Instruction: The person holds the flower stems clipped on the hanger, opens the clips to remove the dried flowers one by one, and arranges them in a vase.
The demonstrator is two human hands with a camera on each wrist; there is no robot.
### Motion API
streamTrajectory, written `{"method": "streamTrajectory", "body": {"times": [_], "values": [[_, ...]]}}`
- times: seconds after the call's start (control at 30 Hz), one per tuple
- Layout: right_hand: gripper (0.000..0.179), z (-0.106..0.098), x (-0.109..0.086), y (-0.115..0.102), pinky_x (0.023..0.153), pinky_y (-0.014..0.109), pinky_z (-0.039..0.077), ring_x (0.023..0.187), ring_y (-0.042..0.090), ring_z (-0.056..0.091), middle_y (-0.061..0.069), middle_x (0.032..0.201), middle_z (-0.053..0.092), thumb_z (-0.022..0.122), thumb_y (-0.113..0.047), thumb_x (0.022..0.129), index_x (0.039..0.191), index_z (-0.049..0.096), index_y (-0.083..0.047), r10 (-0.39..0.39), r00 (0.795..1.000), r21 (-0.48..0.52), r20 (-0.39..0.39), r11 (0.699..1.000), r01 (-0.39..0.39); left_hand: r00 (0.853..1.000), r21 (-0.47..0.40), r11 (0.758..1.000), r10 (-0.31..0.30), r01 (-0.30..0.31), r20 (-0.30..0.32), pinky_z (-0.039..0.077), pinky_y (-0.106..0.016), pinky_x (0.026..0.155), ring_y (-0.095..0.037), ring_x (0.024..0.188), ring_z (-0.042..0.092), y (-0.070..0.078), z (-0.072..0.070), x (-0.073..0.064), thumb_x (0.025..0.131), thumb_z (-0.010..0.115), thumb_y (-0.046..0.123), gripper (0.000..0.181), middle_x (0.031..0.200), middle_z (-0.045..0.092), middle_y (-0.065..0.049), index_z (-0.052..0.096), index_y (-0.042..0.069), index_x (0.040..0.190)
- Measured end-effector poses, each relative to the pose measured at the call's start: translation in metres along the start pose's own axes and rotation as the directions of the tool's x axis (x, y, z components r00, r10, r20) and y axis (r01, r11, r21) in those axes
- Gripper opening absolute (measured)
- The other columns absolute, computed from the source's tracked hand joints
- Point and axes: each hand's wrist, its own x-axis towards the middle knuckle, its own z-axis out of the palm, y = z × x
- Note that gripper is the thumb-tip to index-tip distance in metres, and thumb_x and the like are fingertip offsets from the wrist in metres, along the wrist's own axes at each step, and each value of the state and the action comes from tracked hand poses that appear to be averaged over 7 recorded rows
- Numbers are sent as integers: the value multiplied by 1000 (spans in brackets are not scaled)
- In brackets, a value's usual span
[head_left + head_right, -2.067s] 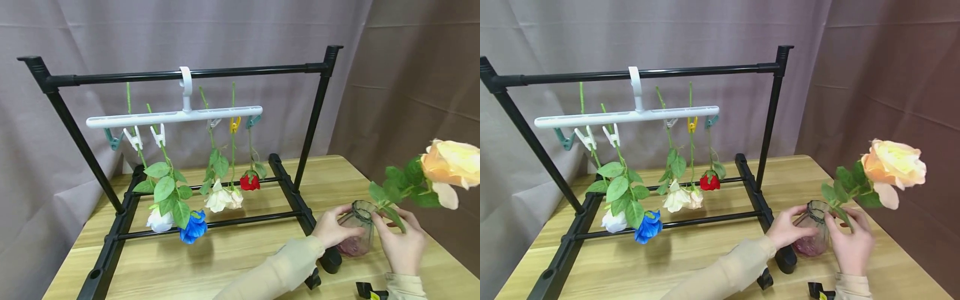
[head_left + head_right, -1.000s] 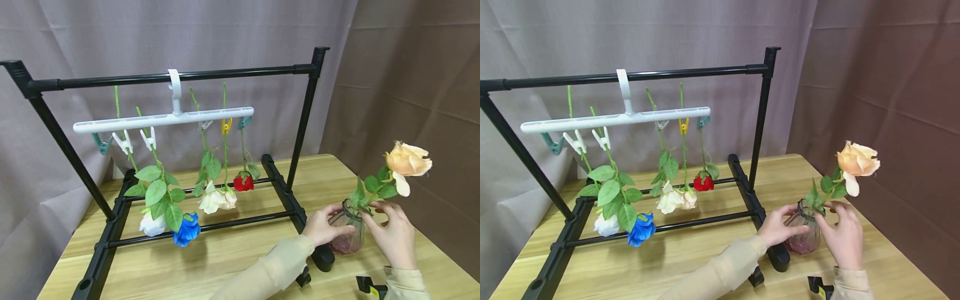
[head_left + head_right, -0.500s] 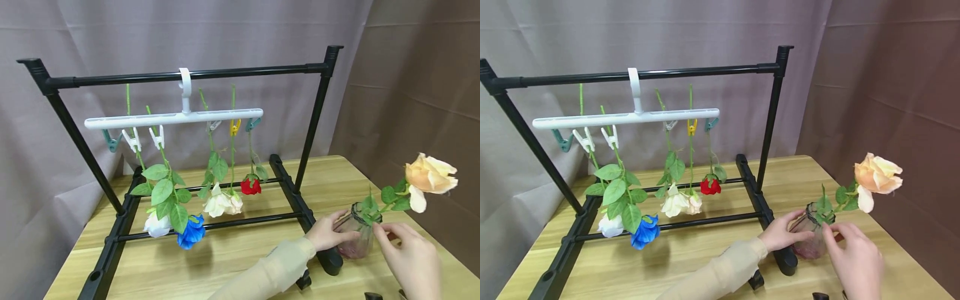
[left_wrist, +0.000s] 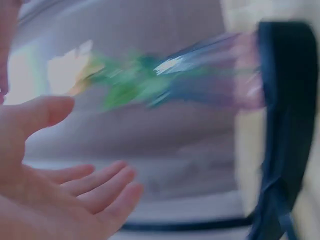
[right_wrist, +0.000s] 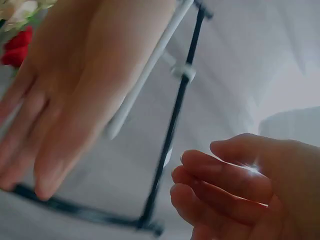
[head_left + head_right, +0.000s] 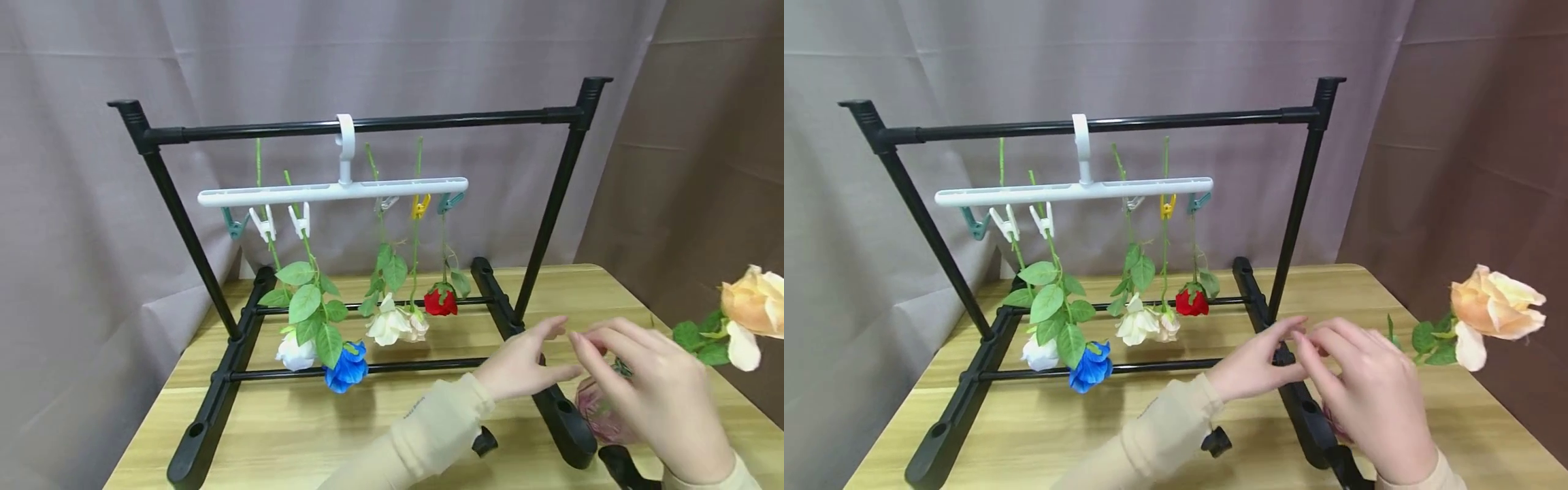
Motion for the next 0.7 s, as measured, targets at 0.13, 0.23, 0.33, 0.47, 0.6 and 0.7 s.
{"method": "streamTrajectory", "body": {"times": [0.13, 0.23, 0.33, 0.47, 0.6, 0.7], "values": [[57, -2, 36, -9, 48, 19, 35, 53, 6, 46, -5, 68, 65, 39, -51, 101, 67, 67, -15, -169, 985, -25, 28, 985, 170, 1000, -93, 996, 3, -4, -16, 45, -16, 97, -3, 123, 56, -1, -44, -14, 94, 61, 39, 61, 137, 59, 4, 35, 28, 148], [56, 2, 60, -17, 50, 24, 38, 53, 8, 48, -6, 67, 63, 37, -46, 102, 66, 66, -14, -280, 959, -35, 53, 959, 282, 997, -132, 991, 0, -10, -78, 47, -16, 94, -4, 116, 61, -3, -73, -26, 95, 61, 36, 56, 130, 65, 1, 40, 25, 146], [55, 16, 82, -24, 49, 26, 36, 52, 11, 46, -6, 64, 57, 35, -40, 103, 64, 62, -13, -394, 917, 0, 59, 919, 395, 986, -140, 990, 6, -30, -167, 49, -16, 90, -5, 111, 64, -1, -99, -37, 95, 62, 34, 54, 125, 67, -1, 42, 24, 144], [52, 32, 111, -30, 46, 24, 32, 50, 8, 38, -7, 59, 47, 35, -35, 103, 61, 57, -14, -507, 858, 34, 82, 862, 506, 957, -128, 988, 42, -81, -287, 51, -18, 89, -10, 112, 64, 7, -131, -52, 95, 62, 29, 51, 124, 66, -3, 45, 22, 143], [33, 46, 135, -32, 46, 27, 35, 48, 9, 38, -5, 58, 46, 60, -24, 90, 59, 57, -13, -554, 822, 38, 134, 831, 554, 913, -115, 989, 43, -98, -405, 52, -24, 92, -16, 114, 63, 8, -158, -66, 95, 62, 26, 48, 125, 66, -5, 48, 20, 140], [22, 60, 146, -35, 46, 26, 36, 48, 8, 39, -3, 57, 48, 74, -14, 76, 60, 59, -12, -578, 798, 47, 171, 813, 580, 877, -120, 989, 16, -83, -480, 51, -30, 96, -17, 113, 64, 1, -176, -75, 95, 62, 25, 46, 126, 65, -6, 49, 20, 139]]}}
